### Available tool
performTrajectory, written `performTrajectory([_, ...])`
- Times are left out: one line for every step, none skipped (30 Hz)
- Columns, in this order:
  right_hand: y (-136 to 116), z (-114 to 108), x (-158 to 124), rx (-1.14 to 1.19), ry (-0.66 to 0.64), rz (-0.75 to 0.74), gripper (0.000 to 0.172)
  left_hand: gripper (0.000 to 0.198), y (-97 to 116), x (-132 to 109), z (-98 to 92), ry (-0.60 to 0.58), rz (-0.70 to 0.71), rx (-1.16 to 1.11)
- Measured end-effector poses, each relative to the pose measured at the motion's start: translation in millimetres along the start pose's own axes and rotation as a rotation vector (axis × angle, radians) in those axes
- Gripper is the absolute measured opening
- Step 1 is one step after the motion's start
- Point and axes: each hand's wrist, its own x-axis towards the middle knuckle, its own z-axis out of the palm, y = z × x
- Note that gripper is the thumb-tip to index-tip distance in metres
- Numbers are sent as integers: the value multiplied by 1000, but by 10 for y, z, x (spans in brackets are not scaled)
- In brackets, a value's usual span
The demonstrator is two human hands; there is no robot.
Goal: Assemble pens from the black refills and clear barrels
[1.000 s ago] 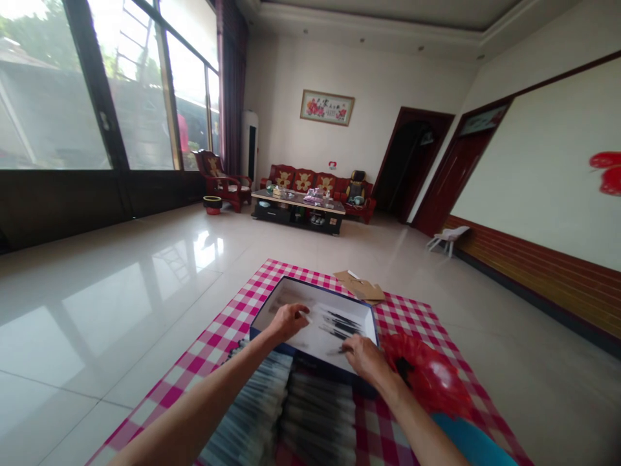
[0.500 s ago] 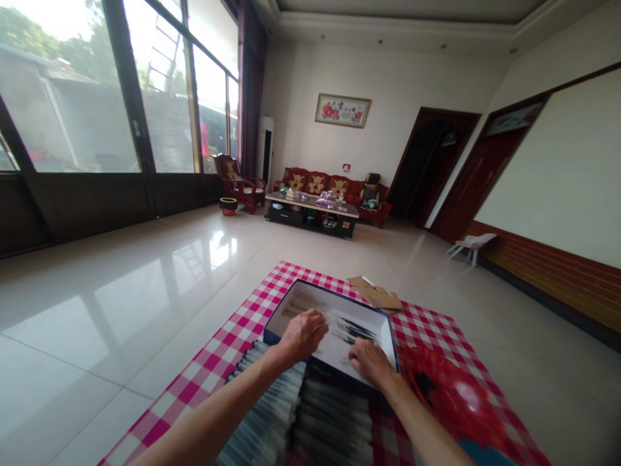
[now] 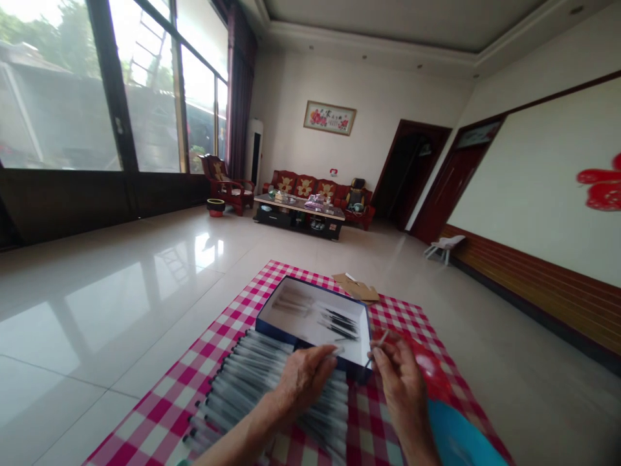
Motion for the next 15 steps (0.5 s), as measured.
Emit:
performTrajectory([5,-69,-111,25,37,32,55,32,38,-85,45,-30,-12,-5])
performTrajectory([15,-136,-215,40,76,56,59,34,71,-171,89,-64,-11,-16])
performTrajectory([27,-200,-310,50,118,69,61,35,99,-255,130,-95,-1,-28])
performTrajectory([38,-258,-397,57,152,77,61,36,125,-335,166,-121,12,-40])
performTrajectory([44,-310,-477,65,181,84,61,36,150,-410,199,-140,25,-52])
performTrajectory([46,-355,-549,74,207,91,60,35,178,-478,226,-152,35,-61])
performTrajectory([42,-392,-615,86,227,98,61,34,211,-537,248,-158,43,-66])
performTrajectory([33,-422,-674,99,245,107,61,33,248,-588,264,-162,48,-67])
performTrajectory([22,-445,-725,112,262,117,61,31,291,-629,275,-172,50,-63])
performTrajectory([9,-462,-770,125,280,126,61,29,338,-661,280,-192,50,-57])
performTrajectory([-5,-476,-807,136,298,131,61,27,386,-684,281,-214,51,-52])
performTrajectory([-18,-485,-838,147,308,134,60,26,435,-699,277,-233,52,-50])
performTrajectory([-30,-493,-861,157,315,134,60,26,480,-707,271,-249,51,-52])
performTrajectory([-41,-498,-879,165,318,133,59,26,520,-711,263,-262,52,-57])
performTrajectory([-50,-501,-892,171,320,131,59,26,552,-712,255,-268,56,-63])
